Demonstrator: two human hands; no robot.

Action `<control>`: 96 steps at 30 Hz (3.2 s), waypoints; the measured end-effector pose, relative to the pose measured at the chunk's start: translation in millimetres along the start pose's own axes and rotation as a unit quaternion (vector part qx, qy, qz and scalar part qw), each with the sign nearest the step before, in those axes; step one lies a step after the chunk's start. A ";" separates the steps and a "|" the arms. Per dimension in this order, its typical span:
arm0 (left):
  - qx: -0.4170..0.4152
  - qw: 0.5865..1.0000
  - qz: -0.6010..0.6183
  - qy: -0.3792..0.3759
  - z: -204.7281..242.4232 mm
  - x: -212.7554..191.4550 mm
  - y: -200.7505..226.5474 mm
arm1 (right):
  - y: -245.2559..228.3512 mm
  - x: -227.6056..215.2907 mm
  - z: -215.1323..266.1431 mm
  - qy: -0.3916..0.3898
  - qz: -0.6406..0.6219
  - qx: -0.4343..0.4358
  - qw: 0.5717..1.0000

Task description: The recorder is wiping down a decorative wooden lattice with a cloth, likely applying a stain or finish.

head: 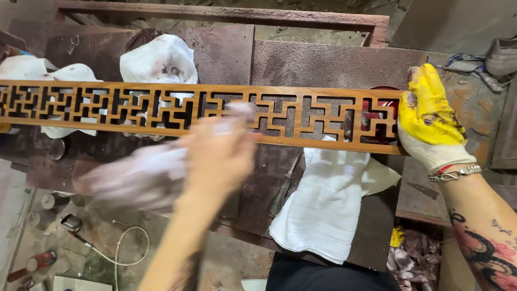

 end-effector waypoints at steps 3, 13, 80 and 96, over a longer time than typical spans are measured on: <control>-0.012 0.995 -0.056 -0.080 -14.8 73.6 24.9 | 2.7 2.5 0.8 -0.003 -0.013 0.002 1.000; -0.067 0.991 -0.100 -0.054 -5.5 85.5 35.7 | 1.6 1.7 -1.5 0.002 -0.033 -0.001 0.999; -0.039 0.998 -0.018 -0.041 -32.7 124.5 76.8 | 5.0 -2.1 -10.2 -0.153 -0.048 0.156 0.975; -0.094 0.988 -0.033 -0.116 -38.6 118.6 79.0 | 11.6 4.5 -11.3 -0.124 -0.011 0.137 0.983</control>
Point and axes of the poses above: each hand's wrist, its own z-axis away from the middle knuckle, its own x-axis out of the palm, y = z × x, the point moved 6 cm from there along -z, towards the middle knuckle, and after that the axes turned 4 degrees about -y, right-handed, at the moved point
